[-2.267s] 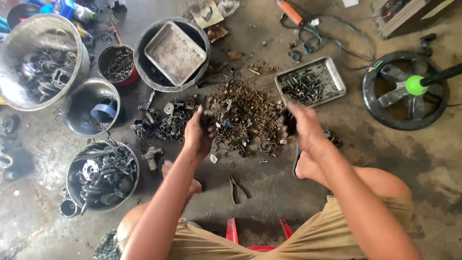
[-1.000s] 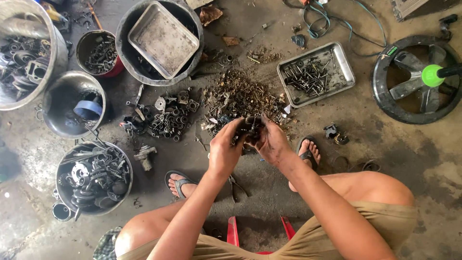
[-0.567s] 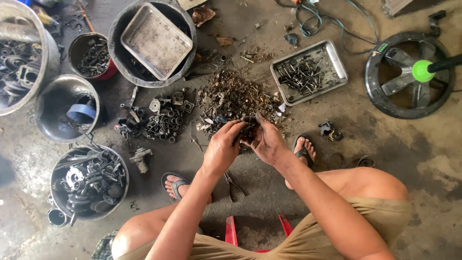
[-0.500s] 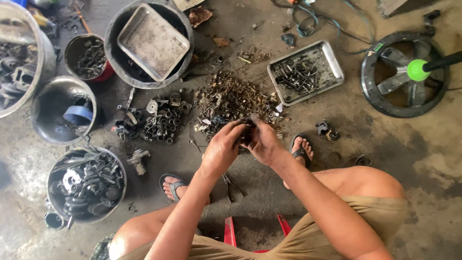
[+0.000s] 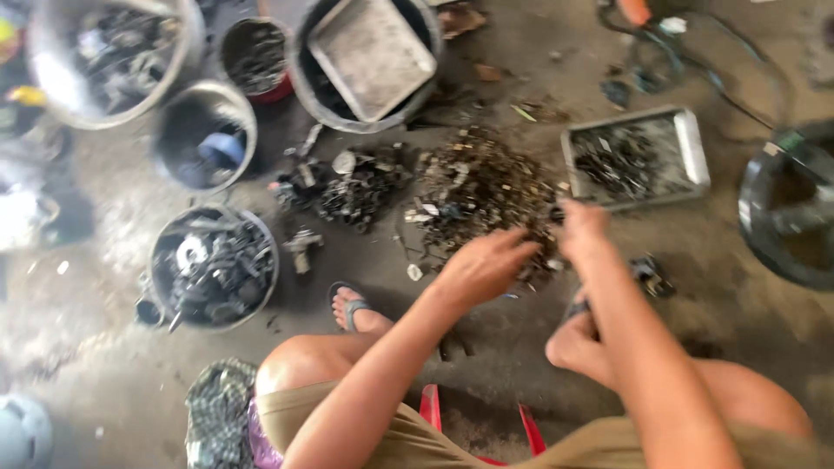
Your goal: The person sits on a low stool and sorts through a pile of mixed metal parts and debris on the floor. They pick up various small components, separate them by hand, and place selected items into a metal tray or a nearby bucket.
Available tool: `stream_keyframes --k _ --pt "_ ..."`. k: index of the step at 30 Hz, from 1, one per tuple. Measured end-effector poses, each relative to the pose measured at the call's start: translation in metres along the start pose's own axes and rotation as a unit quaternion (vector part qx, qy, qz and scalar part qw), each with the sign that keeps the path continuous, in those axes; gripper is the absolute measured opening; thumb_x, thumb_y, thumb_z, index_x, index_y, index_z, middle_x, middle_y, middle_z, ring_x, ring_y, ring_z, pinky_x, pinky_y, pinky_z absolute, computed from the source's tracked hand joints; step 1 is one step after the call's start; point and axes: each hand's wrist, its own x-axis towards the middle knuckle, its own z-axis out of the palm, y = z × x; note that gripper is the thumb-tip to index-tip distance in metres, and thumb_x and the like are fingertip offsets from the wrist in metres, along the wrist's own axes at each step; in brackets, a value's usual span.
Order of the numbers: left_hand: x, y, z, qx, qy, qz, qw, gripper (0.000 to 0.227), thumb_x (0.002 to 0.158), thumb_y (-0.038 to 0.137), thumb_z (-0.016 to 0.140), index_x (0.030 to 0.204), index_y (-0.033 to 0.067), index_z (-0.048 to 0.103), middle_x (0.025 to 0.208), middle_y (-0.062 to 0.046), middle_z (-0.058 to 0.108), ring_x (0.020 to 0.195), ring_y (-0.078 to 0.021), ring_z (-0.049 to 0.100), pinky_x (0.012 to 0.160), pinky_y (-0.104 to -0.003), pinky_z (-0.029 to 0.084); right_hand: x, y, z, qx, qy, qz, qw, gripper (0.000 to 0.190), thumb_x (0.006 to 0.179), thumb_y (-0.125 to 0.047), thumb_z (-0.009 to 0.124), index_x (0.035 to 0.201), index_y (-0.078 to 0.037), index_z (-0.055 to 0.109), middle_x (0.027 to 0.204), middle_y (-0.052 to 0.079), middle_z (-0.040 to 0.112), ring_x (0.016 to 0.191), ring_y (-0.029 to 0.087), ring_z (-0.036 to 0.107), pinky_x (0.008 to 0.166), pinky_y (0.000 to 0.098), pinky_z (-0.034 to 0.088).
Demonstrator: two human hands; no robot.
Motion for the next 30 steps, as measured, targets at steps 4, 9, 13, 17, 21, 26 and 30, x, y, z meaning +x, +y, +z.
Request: stream_keyframes --k 4,9,13,17,21,26,30 --pt "-0.014 -0.019 0.042 0.082 -0.041 -0.033 0.995 0.038 0.078 0.005 0.071 0.111 0.0191 0.062 0.109 -0.006 0.065 0.082 -0.0282 0.075 0.066 -0.04 0.064 0.11 -0.028 -0.023 -0.098 -0.029 0.051 0.993 0.05 0.096 0.001 0.044 0.145 -0.004 0.053 0.129 0.01 0.065 0.056 0.006 0.045 0.086 0.0349 0.069" --pt "-0.008 0.011 -0.037 0.014 -0.088 -0.089 0.992 0.017 0.082 0.006 0.068 0.099 0.0075 0.065 0.093 -0.009 0.067 0.079 -0.0278 0.072 0.065 -0.04 0.058 0.2 -0.05 -0.054 0.0 0.098 0.062 0.993 0.057 0.086 -0.011 0.08 0.13 -0.008 0.045 0.133 0.012 0.061 0.099 0.017 0.079 0.075 0.0286 0.083" --pt "-0.004 0.004 -0.041 0.005 -0.154 -0.118 0.981 0.01 0.091 0.01 0.069 0.1 0.0057 0.068 0.095 -0.011 0.07 0.074 -0.0224 0.073 0.06 -0.032 0.06 0.243 -0.057 -0.066 -0.095 0.115 0.032 0.988 0.038 0.091 -0.017 0.081 0.121 -0.011 0.058 0.142 0.016 0.052 0.117 0.026 0.074 0.083 0.0396 0.084" --pt "-0.004 -0.006 -0.025 0.007 -0.098 -0.101 0.99 0.01 0.091 0.01 0.066 0.098 0.0033 0.068 0.093 -0.013 0.072 0.071 -0.0239 0.073 0.057 -0.033 0.061 0.204 -0.073 -0.037 -0.212 0.012 -0.059 0.975 0.027 0.103 -0.021 0.067 0.115 -0.005 0.049 0.113 0.004 0.063 0.084 0.015 0.078 0.07 0.0227 0.082" --pt "-0.005 -0.014 -0.032 0.033 -0.152 -0.105 0.982 0.025 0.088 0.01 0.072 0.111 0.0052 0.065 0.102 -0.012 0.07 0.074 -0.0194 0.073 0.058 -0.026 0.064 0.048 -0.137 0.033 -0.392 -0.149 -0.121 0.9 0.04 0.114 -0.012 0.058 0.142 0.009 0.039 0.12 0.018 0.066 0.086 0.023 0.071 0.074 0.0333 0.061" --pt "-0.012 -0.024 -0.062 0.017 -0.135 -0.139 0.981 0.02 0.089 0.005 0.069 0.109 0.0033 0.067 0.099 -0.01 0.072 0.074 -0.0183 0.071 0.06 -0.024 0.064 -0.219 -0.222 0.102 -0.662 -0.164 -0.17 0.711 0.063 0.106 -0.034 0.056 0.157 0.0 0.042 0.149 0.034 0.048 0.131 0.052 0.05 0.108 0.0703 0.038" --pt "-0.019 -0.021 -0.083 0.021 -0.126 -0.188 0.974 0.021 0.089 0.008 0.069 0.108 0.003 0.065 0.097 -0.012 0.07 0.075 -0.0235 0.072 0.06 -0.031 0.063 -0.256 -0.207 0.076 -0.669 -0.237 -0.26 0.655 0.037 0.104 -0.03 0.062 0.138 -0.018 0.066 0.071 0.014 0.069 0.042 0.02 0.046 0.036 0.0333 0.038"
